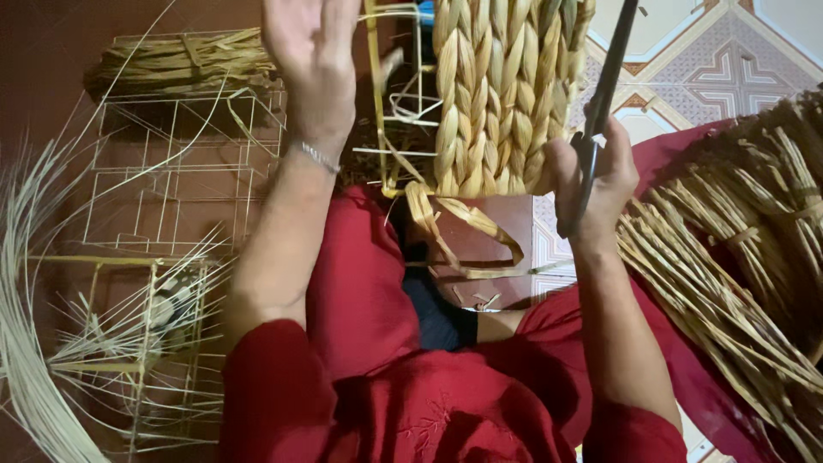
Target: The person sits on the floor and uses shears to trim excess woven material from the edges of a rectangular basket. They rotate the basket to access different sides and cut protruding strands flush with the frame.
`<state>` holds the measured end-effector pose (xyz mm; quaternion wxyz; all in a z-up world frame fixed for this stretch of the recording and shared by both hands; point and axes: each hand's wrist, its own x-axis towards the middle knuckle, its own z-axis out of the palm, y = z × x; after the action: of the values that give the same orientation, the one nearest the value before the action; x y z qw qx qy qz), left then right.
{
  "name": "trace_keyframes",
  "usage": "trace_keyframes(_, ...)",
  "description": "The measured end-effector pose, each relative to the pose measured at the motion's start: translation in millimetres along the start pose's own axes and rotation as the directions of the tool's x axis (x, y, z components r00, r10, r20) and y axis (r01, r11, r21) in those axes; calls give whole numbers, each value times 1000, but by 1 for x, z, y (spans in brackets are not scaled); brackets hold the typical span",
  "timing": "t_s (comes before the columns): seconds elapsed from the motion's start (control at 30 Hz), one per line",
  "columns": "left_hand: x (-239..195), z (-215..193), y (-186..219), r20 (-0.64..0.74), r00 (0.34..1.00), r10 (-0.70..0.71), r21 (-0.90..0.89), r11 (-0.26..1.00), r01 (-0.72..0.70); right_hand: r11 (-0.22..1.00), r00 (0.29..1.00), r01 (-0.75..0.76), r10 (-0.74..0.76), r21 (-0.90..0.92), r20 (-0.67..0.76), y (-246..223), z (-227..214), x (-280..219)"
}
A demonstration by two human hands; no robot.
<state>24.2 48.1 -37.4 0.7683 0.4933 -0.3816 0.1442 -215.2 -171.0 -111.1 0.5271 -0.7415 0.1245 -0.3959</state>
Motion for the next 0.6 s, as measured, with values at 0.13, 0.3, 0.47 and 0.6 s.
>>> trace_keyframes(0.13, -30, -16, 4, -92, 986, 136, 372, 923, -93, 993, 996, -57, 63, 105, -55, -6, 5, 16)
trace_keyframes(0.3, -64, -19, 2, 7, 898, -439, 249, 871, 424, 1000, 998, -2, 3, 9, -60, -6, 6, 15)
trace_keyframes(0.47, -74, 3, 18, 98, 780, -618, -84, 776, 625, 1000, 995, 1, -4, -29, -100, -6, 15, -7)
trace_keyframes(0.6, -73, 10, 21, 72, 778, -624, -123, 768, 628, 999, 997, 0, 4, 51, -81, -1, 15, -29)
